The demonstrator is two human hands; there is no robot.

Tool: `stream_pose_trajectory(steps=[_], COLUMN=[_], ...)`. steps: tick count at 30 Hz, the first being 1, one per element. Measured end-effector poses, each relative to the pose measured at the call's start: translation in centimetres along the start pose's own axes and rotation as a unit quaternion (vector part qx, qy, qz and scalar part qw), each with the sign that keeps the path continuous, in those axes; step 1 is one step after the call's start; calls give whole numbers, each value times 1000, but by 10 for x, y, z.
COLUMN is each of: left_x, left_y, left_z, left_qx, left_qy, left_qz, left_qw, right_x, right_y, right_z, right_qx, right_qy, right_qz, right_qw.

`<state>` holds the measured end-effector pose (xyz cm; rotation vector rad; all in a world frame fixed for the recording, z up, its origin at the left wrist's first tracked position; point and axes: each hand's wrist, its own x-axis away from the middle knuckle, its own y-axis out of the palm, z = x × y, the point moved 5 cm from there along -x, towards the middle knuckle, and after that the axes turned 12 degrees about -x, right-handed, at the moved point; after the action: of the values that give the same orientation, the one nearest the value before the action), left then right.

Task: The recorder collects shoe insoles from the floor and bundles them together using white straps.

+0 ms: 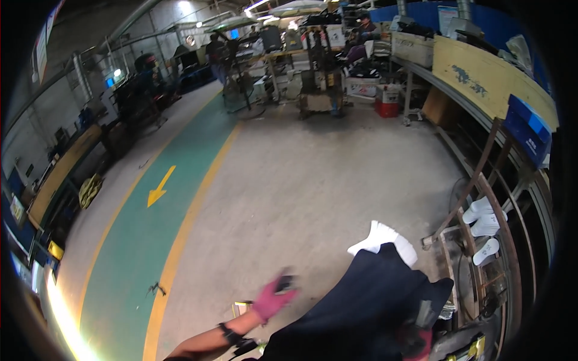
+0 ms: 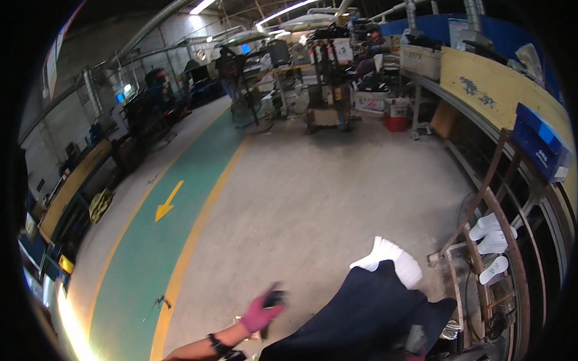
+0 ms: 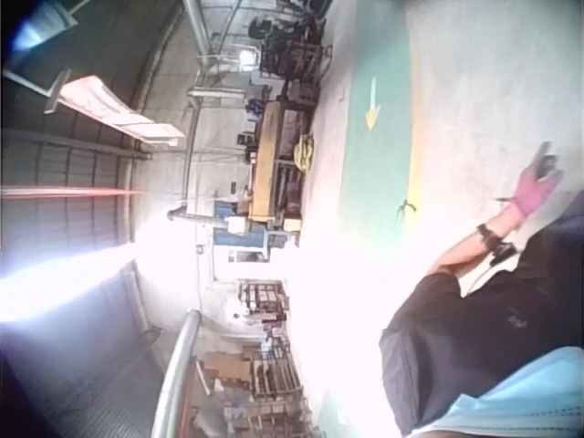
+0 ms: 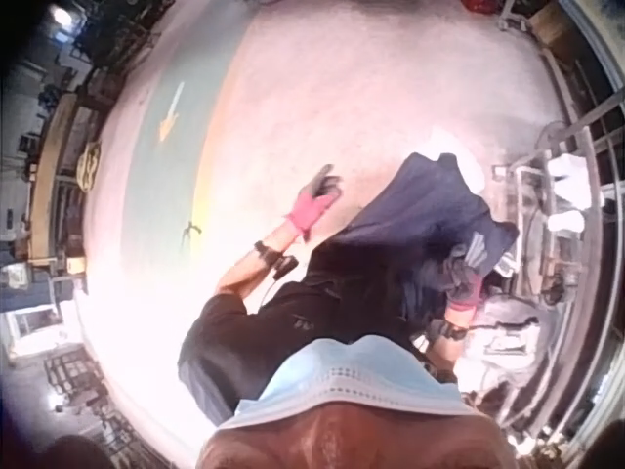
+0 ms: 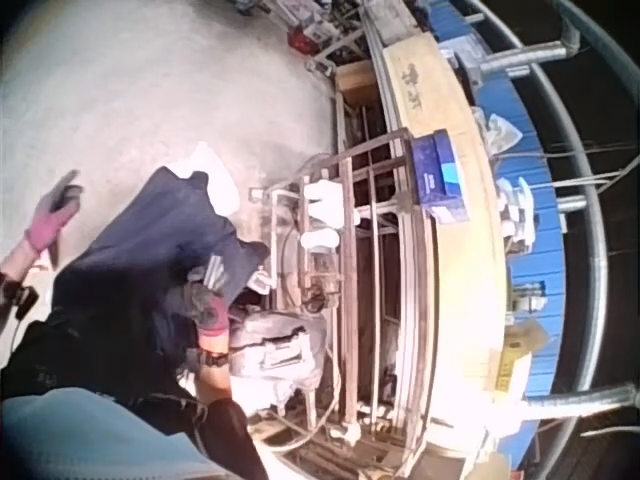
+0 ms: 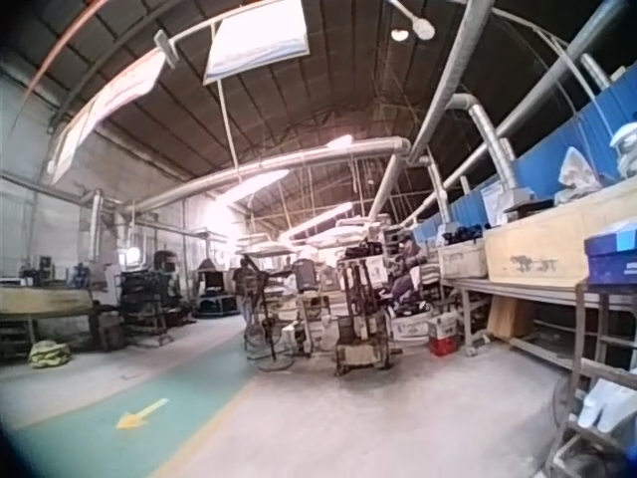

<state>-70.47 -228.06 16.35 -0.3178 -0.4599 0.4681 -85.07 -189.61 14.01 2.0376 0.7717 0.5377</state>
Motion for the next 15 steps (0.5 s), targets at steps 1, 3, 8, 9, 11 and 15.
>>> stream_pose_trajectory(steps=[1,3,8,9,11,15], left_x=[-1,11,-16,-20,-26,-14], left_y=[32,101,190,202,217,257], left_z=[29,102,148,147,149,167], left_qx=[140,258,204,201,229,256], left_qy=[146,298,190,187,248,219], left_qz=[-116,-265,-371,-392,-259,-259], left_qw=[973,880,886,878,905,905], right_x=[-17,-38,-50,-44,-17,-8], right_y=[9,48,40,37,32,22], right_z=[15,30,28,26,21,13], right_qx=[25,64,158,153,-60,258], right_qy=[10,17,137,125,24,-295], right_qz=[-56,-12,22,40,80,228], right_qw=[998,998,978,979,995,891])
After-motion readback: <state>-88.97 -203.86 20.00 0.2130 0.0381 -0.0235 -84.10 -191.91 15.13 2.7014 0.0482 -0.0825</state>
